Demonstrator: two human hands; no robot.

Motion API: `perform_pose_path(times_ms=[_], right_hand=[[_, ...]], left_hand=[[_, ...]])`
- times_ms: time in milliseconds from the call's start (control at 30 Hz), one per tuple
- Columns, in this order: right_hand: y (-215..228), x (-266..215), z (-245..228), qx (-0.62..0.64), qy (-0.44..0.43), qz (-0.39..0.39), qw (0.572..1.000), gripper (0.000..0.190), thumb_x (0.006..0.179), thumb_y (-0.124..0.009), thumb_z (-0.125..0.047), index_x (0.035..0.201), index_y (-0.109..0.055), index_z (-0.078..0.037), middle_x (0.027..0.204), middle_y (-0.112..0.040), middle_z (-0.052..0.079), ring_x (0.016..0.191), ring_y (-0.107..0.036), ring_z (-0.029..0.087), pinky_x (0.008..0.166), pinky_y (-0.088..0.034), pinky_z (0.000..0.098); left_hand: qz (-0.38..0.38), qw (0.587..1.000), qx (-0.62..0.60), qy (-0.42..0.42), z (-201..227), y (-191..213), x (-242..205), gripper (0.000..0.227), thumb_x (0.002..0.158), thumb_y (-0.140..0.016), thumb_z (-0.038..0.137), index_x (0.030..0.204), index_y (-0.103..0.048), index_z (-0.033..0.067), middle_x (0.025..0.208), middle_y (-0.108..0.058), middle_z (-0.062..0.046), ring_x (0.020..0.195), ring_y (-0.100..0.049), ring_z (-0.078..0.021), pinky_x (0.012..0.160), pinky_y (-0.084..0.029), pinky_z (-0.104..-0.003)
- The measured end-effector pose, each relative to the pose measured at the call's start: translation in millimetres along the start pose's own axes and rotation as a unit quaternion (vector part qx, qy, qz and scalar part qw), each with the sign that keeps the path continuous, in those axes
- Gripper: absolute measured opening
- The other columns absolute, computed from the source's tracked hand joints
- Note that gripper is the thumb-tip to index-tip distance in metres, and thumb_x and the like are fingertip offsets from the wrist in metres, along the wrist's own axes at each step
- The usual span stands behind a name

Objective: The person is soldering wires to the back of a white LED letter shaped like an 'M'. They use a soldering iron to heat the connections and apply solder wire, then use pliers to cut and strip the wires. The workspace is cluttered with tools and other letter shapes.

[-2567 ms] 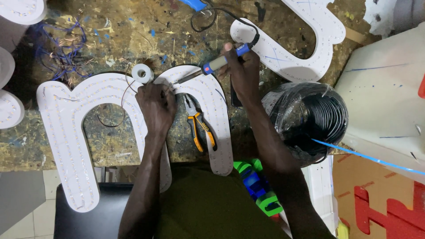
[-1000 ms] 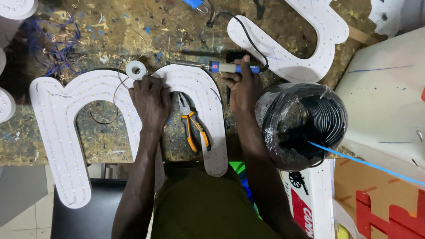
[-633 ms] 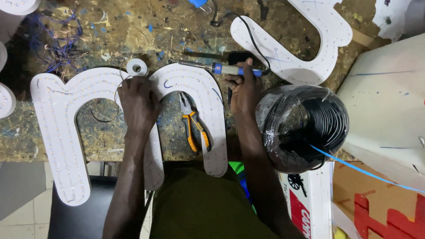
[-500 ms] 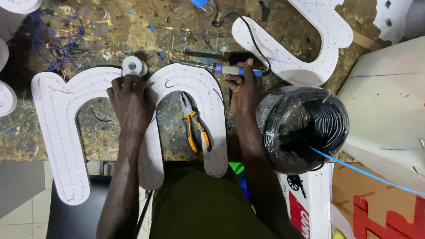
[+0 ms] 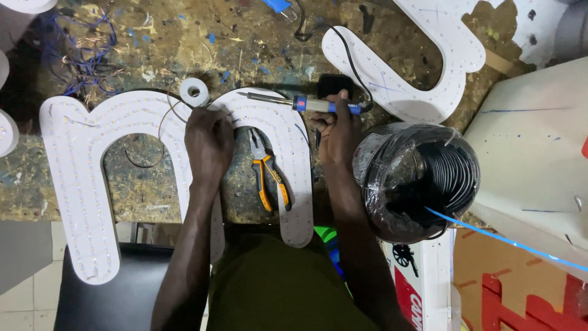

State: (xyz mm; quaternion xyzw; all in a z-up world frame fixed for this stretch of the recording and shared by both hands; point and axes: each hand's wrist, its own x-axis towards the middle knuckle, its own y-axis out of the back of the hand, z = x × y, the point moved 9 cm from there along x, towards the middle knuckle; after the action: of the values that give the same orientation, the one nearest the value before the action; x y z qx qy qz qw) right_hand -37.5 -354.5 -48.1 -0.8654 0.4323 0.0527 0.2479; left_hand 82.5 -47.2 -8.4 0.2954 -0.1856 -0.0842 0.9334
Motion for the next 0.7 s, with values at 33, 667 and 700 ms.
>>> perform_pose_path(times_ms=[33,667,700], right_hand=[[-3,-3,-3,-0.001,-0.001,0.001,1.000,0.046,0.111,-0.073,-0.045,0.117,-0.072,0.000,0.107,-0.080,0.017,0.075,-0.083,0.022,0.073,-0.080,0.0391],[-33,-38,-30,-0.096,0.090,0.016,0.991,0.037,0.113,-0.073,-0.035,0.106,-0.075,0.002,0.083,-0.078,0.019,0.062,-0.079,0.024,0.053,-0.072,0.0353],[-38,-40,-37,-0.103,0.111,-0.001,0.988,0.036,0.114,-0.071,-0.032,0.107,-0.074,0.003,0.083,-0.078,0.020,0.061,-0.078,0.023,0.053,-0.071,0.0348]], left_hand=[[-0.001,1.000,0.000,0.001,6,3,1,0.012,0.104,-0.071,0.009,0.106,-0.081,0.0019,0.097,-0.067,-0.017,0.094,-0.070,-0.0470,0.083,-0.056,-0.053],[0.039,0.990,0.090,0.098,8,-4,4,0.011,0.100,-0.075,0.018,0.095,-0.073,0.0085,0.093,-0.062,-0.010,0.093,-0.068,-0.0360,0.081,-0.057,-0.049],[0.025,0.989,0.083,0.118,7,-4,6,0.011,0.100,-0.073,0.019,0.094,-0.073,0.0090,0.094,-0.063,-0.010,0.094,-0.068,-0.0354,0.080,-0.057,-0.050]])
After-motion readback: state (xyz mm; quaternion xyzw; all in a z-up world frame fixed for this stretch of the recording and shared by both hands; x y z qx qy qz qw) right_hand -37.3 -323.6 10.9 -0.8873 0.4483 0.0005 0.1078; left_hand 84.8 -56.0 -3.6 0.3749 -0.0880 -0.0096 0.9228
